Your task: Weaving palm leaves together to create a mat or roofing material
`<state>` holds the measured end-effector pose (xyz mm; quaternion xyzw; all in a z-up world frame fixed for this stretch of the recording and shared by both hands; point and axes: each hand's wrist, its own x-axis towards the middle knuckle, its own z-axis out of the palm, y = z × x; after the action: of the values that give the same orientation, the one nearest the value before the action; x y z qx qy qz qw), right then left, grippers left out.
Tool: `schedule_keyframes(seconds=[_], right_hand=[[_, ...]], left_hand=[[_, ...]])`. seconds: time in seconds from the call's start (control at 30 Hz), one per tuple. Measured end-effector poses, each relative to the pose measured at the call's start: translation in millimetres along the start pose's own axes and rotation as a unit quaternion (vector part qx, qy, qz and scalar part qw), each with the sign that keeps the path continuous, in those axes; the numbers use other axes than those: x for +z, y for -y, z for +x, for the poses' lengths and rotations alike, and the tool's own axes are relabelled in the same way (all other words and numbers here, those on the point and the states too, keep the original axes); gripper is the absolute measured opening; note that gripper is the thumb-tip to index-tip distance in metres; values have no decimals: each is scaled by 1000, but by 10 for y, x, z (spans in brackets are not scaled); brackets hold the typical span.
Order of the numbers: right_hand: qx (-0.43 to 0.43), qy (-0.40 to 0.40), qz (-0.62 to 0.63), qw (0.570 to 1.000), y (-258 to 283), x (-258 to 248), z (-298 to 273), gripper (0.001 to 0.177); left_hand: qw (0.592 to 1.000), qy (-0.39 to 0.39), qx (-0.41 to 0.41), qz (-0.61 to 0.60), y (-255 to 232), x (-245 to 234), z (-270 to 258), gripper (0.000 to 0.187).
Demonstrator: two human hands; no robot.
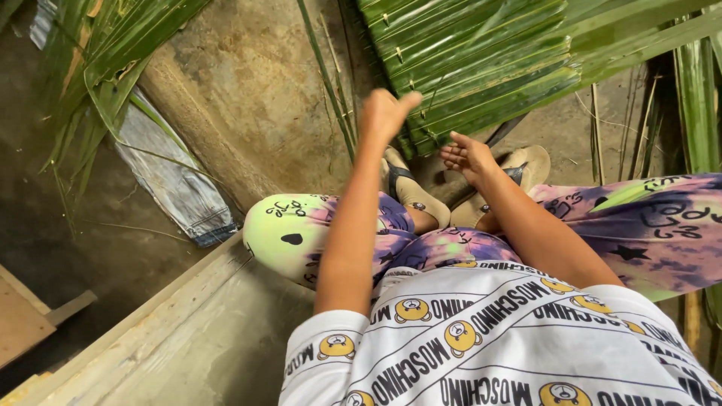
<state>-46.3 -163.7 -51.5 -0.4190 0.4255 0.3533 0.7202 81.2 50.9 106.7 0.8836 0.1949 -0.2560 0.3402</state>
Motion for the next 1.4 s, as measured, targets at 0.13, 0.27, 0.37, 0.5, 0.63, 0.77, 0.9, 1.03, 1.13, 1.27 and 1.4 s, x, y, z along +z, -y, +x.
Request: schedule_keyframes(seconds=[0.13, 0.27, 0.37, 0.5, 0.63, 0.77, 0.9, 1.03, 1.13, 1.27, 1.4], right_hand=[[-9, 5, 86, 996, -44, 96, -25, 87], [3, -3, 103, 995, -223, -89, 343, 79], [-9, -7, 126, 992, -80, -26, 58, 72], [-43, 32, 192, 980, 323, 500, -800, 116], [-26, 69, 285, 956, 292, 593, -659, 91], [-35, 71, 291, 954, 154, 454, -355, 65], [-44, 51, 280, 958, 133, 501, -400, 58], [-44, 44, 312, 948, 102, 521, -395, 55], [-52, 45, 316, 946, 49, 493, -287, 51], [-64, 36, 306, 949, 31, 458, -261, 45], [-62, 32, 316, 946, 140, 514, -460, 44]], left_hand=[[997, 50, -58, -17, 682, 905, 24, 59], [989, 50, -108, -92, 1004, 1344, 71, 49], [940, 74, -115, -314, 1112, 1395, 93, 51], [923, 45, -68, -376, 976, 1275, -120, 37], [988, 5, -13, -153, 517, 682, -489, 39], [989, -81, 113, 40, -163, 298, -794, 47], [973, -23, 170, 154, -140, 655, -405, 51], [972, -34, 149, 179, 34, 838, -68, 32], [984, -39, 117, 127, -13, 722, -136, 33], [995, -63, 62, 46, -37, 677, -160, 33], [990, -86, 92, 62, -59, 725, -167, 31]])
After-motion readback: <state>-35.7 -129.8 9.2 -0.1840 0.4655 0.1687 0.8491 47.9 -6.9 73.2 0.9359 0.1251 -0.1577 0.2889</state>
